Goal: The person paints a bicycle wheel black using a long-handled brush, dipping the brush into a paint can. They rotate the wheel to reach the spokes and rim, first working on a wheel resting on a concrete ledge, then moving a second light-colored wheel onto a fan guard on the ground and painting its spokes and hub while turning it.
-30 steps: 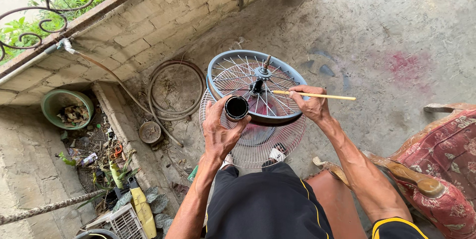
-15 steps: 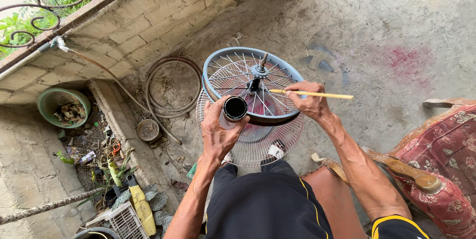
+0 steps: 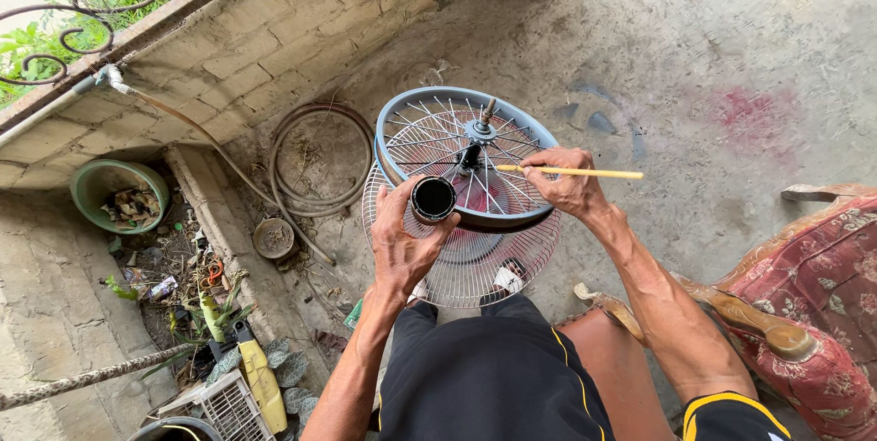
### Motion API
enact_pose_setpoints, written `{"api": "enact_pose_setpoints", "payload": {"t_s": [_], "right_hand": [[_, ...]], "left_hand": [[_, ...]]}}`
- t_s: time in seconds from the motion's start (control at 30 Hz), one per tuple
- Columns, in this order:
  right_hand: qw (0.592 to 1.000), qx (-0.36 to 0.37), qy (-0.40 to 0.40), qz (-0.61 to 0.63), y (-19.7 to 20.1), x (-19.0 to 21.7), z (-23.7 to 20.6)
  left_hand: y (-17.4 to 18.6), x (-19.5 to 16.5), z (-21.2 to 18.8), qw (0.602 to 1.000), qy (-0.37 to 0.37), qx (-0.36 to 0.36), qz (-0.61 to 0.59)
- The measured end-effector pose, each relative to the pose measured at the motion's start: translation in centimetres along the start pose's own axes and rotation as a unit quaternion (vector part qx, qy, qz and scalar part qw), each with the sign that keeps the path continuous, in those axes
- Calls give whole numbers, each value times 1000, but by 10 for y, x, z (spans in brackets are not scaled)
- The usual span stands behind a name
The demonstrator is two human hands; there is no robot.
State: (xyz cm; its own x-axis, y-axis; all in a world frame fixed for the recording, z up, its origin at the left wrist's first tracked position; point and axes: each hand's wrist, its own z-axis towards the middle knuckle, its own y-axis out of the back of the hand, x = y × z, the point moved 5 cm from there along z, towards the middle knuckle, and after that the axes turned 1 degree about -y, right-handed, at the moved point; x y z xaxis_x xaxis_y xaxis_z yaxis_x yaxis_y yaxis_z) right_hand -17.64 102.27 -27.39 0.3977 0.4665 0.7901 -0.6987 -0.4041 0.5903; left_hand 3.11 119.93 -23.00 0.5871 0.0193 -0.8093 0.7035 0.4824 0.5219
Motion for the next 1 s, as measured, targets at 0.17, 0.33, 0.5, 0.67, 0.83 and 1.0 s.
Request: {"api": "enact_pose_setpoints", "payload": {"t_s": [0.17,0.33,0.5,0.67,0.83,1.0], "right_hand": [[998,-49,46,4,12,2,-5],[997,-50,50,-28,10,2,-8],[989,-38,107,-94,-2,6,-5],[993,-11,96,-71,4,0,0],[994,-78,71,-27,46,14,-12],[967,-171,30,185,93,53,-32]], "left_hand": [[1,0,0,1000,0,-3,2],[-1,-1,2,1000,3,0,-5],[-7,-4,2,1000,1,8,5],[-8,-8,3,1000,-2,9,-1],[-7,-11,3,1000,-21,-8,-8],[-16,-10,5,1000,-7,10,-20]]}}
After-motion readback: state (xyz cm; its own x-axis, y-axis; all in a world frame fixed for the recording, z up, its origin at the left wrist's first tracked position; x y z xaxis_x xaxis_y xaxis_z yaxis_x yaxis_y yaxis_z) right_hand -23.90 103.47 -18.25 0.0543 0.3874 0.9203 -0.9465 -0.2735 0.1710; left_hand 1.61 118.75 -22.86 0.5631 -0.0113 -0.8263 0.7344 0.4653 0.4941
